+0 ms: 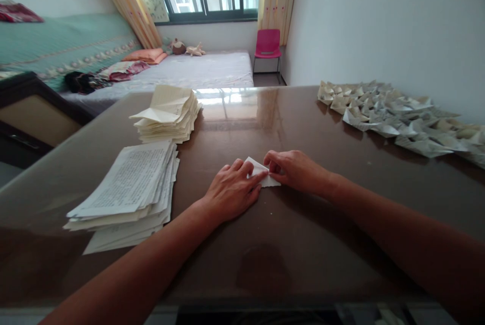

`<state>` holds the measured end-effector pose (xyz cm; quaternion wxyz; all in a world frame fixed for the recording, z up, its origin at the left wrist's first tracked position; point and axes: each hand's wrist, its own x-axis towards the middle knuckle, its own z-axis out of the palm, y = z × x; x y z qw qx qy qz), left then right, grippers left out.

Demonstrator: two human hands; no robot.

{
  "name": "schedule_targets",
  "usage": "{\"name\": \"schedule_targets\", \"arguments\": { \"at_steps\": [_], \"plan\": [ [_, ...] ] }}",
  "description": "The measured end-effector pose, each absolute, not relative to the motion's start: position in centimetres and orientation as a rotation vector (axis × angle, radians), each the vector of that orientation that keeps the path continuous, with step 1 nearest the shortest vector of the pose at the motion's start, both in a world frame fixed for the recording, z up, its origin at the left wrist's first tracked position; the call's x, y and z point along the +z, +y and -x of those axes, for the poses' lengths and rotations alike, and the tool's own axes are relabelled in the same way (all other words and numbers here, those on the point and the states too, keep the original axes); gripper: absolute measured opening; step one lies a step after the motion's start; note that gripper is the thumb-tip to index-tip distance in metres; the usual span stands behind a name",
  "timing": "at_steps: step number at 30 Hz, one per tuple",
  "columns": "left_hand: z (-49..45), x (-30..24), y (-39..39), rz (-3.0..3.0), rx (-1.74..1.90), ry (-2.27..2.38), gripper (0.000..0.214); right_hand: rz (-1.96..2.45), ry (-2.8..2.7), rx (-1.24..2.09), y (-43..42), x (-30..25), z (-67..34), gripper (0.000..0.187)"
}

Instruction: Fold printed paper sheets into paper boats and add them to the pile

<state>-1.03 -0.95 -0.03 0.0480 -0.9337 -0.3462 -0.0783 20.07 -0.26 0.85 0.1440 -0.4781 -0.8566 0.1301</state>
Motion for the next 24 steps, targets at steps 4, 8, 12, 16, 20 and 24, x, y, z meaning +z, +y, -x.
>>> {"name": "schedule_targets", "arguments": {
  "at_steps": [4,8,12,16,20,24],
  "plan": [
    [0.9,0.0,-1.0,2.835,-0.211,-1.069,0.040,1.288,-2.463,0.474,0.3,0.7,-20.7,0.021],
    [0.8,0.0,-0.9,2.819,-0.192,-1.065,0.043,1.212,-2.493,0.556,0.5,1.4,-21.3,0.016],
    [0.7,0.1,-1.0,2.831,-0.174,-1.053,0.043,1.194,-2.566,0.577,0.5,2.4,-21.7,0.017],
    [0.7,0.2,-1.0,2.828,-0.170,-1.059,0.042,1.216,-2.720,0.363,-0.1,2.6,-21.7,0.031],
    [0.8,0.1,-1.0,2.832,-0.191,-1.067,0.042,1.266,-2.889,0.118,-1.5,2.8,-21.1,0.028],
    [0.7,0.0,-1.1,2.828,-0.208,-1.083,0.038,1.356,-2.930,-0.020,-2.8,3.6,-20.4,0.020]
  ]
}}
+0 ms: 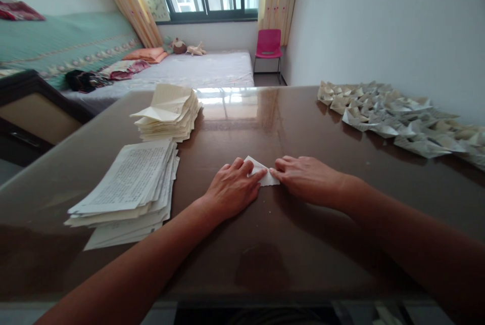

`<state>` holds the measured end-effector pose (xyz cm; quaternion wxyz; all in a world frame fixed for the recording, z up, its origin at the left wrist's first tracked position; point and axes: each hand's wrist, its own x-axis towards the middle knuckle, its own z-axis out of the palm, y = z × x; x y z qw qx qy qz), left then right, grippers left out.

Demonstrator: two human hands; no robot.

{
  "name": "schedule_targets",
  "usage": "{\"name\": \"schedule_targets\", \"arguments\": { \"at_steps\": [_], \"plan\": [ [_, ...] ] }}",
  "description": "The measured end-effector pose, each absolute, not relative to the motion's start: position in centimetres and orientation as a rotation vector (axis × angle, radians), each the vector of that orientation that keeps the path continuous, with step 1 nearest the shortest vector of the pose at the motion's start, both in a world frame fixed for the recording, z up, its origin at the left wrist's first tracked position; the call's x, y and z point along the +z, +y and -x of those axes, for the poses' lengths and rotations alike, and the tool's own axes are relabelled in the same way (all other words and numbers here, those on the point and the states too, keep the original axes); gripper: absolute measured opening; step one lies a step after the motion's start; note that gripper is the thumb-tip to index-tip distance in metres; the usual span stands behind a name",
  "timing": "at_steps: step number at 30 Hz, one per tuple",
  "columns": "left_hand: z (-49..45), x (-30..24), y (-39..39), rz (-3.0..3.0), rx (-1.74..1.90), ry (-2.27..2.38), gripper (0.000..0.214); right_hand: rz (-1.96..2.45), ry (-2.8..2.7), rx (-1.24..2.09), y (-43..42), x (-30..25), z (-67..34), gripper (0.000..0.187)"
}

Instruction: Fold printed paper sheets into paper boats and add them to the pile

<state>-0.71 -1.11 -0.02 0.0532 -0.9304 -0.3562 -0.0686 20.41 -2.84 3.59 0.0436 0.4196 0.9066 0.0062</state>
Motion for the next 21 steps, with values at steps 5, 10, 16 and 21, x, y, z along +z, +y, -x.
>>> {"name": "schedule_targets", "arguments": {
  "at_steps": [5,10,16,21],
  "plan": [
    [1.5,0.2,-0.7,2.891,-0.261,-1.076,0.033,-1.302,2.744,0.078,-3.0,4.0,-20.0,0.010],
    [4.4,1.2,1.2,2.864,-0.401,-1.415,0.032,-1.342,2.985,-0.044,-1.2,1.9,-19.3,0.019],
    [6.7,1.6,2.1,2.794,-0.133,-1.770,0.027,-1.353,3.084,-0.175,-0.3,-0.3,-19.1,0.022],
    [6.1,1.2,1.7,2.813,-0.071,-1.780,0.033,-1.362,3.040,-0.091,-0.6,-0.4,-19.0,0.021]
  ]
}}
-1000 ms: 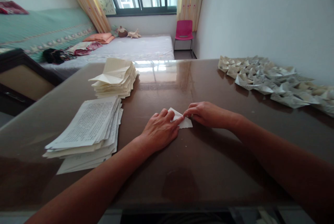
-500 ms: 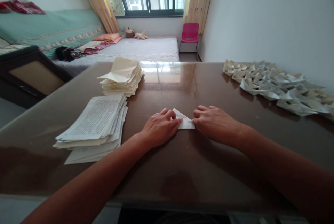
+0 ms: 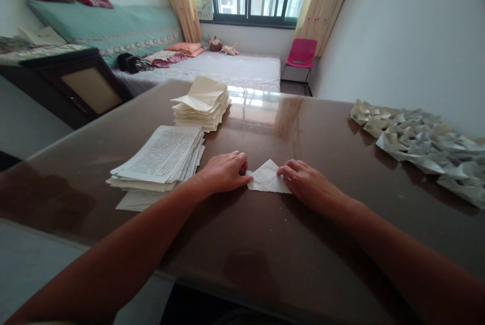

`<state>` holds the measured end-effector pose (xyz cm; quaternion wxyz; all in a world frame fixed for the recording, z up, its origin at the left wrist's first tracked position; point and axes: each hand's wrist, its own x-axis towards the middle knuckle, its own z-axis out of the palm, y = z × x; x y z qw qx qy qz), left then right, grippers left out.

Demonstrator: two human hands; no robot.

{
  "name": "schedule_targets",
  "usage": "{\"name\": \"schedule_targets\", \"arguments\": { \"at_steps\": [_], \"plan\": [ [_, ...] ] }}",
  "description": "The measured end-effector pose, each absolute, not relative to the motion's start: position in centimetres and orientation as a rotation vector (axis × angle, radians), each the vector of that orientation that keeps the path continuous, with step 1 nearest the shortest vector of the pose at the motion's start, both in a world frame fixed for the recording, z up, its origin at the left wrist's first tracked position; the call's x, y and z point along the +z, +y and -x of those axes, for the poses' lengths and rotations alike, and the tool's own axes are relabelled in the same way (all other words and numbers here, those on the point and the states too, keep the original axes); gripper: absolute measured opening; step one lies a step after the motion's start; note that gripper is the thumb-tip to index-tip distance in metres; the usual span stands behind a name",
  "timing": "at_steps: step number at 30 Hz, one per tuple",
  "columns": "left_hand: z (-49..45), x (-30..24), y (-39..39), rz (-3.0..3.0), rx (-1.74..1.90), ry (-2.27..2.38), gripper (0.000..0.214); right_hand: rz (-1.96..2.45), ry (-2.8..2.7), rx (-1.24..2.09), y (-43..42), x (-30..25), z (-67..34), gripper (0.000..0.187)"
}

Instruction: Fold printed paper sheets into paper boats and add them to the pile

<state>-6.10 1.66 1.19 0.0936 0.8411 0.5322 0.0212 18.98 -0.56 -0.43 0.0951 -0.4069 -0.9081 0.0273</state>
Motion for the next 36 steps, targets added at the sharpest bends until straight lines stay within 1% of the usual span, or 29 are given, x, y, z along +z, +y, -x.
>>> {"name": "schedule_targets", "arguments": {
  "at_steps": [4,13,19,26,31,33,36],
  "plan": [
    [5.8,1.1,1.6,-2.474,0.061,1.564,0.031,1.217,-2.732,0.015,-0.7,-0.4,-18.7,0.021],
    [5.3,1.4,1.4,-2.452,0.084,1.551,0.015,1.256,-2.766,-0.046,-1.0,-0.2,-18.5,0.021],
    [4.3,1.5,0.4,-2.614,0.103,1.652,0.015,1.296,-2.777,-0.073,-1.2,0.0,-18.4,0.021],
    [4.0,1.9,-0.5,-2.850,0.009,1.469,0.025,1.316,-2.773,-0.076,-1.3,0.0,-18.3,0.021],
    [4.8,3.3,-1.0,-2.887,-0.110,1.223,0.018,1.231,-2.807,0.029,-1.2,0.6,-18.8,0.024],
    [5.2,3.9,-1.1,-2.873,-0.131,1.154,0.020,1.189,-2.827,0.069,-1.3,1.0,-19.2,0.025],
    [5.3,4.2,-1.3,-2.867,-0.161,1.086,0.023,1.139,-2.865,0.101,-1.6,1.9,-19.6,0.035]
  ]
}}
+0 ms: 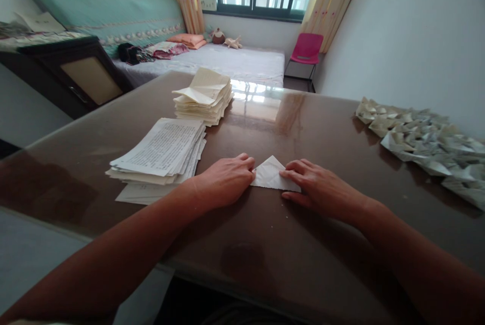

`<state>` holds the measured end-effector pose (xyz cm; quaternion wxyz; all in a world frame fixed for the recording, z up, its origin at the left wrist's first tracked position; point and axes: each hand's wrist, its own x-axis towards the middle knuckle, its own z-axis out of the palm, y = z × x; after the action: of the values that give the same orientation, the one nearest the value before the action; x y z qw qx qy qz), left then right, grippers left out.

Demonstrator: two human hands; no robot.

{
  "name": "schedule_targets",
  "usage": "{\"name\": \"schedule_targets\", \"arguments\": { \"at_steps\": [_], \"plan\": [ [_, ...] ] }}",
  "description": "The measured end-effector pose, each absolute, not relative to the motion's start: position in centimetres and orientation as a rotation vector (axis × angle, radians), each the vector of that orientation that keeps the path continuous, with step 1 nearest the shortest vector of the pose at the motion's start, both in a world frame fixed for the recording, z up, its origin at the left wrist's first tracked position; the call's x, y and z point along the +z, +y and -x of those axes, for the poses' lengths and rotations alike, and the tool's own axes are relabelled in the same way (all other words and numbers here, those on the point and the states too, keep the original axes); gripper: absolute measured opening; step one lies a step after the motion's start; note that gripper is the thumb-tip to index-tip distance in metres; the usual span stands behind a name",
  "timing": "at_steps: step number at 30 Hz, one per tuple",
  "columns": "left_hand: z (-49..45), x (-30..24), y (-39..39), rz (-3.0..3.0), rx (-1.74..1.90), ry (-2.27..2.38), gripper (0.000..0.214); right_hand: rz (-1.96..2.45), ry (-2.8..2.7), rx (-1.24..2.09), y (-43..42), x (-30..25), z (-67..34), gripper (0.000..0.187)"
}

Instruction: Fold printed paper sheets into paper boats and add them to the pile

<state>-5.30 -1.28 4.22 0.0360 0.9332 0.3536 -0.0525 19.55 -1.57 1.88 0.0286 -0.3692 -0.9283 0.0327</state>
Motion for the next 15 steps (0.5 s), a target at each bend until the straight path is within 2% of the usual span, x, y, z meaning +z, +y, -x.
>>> {"name": "schedule_targets", "arguments": {
  "at_steps": [2,10,15],
  "plan": [
    [5.2,4.0,-1.4,-2.888,-0.171,1.053,0.024,1.128,-2.904,0.096,-1.9,2.4,-19.5,0.040],
    [4.0,2.6,-1.5,-3.030,-0.291,1.061,0.020,1.239,-3.002,-0.097,-3.0,3.0,-18.4,0.033],
    [4.8,2.4,-0.7,-3.019,-0.115,0.997,0.017,1.228,-2.993,-0.088,-2.8,3.2,-18.6,0.035]
  ]
}}
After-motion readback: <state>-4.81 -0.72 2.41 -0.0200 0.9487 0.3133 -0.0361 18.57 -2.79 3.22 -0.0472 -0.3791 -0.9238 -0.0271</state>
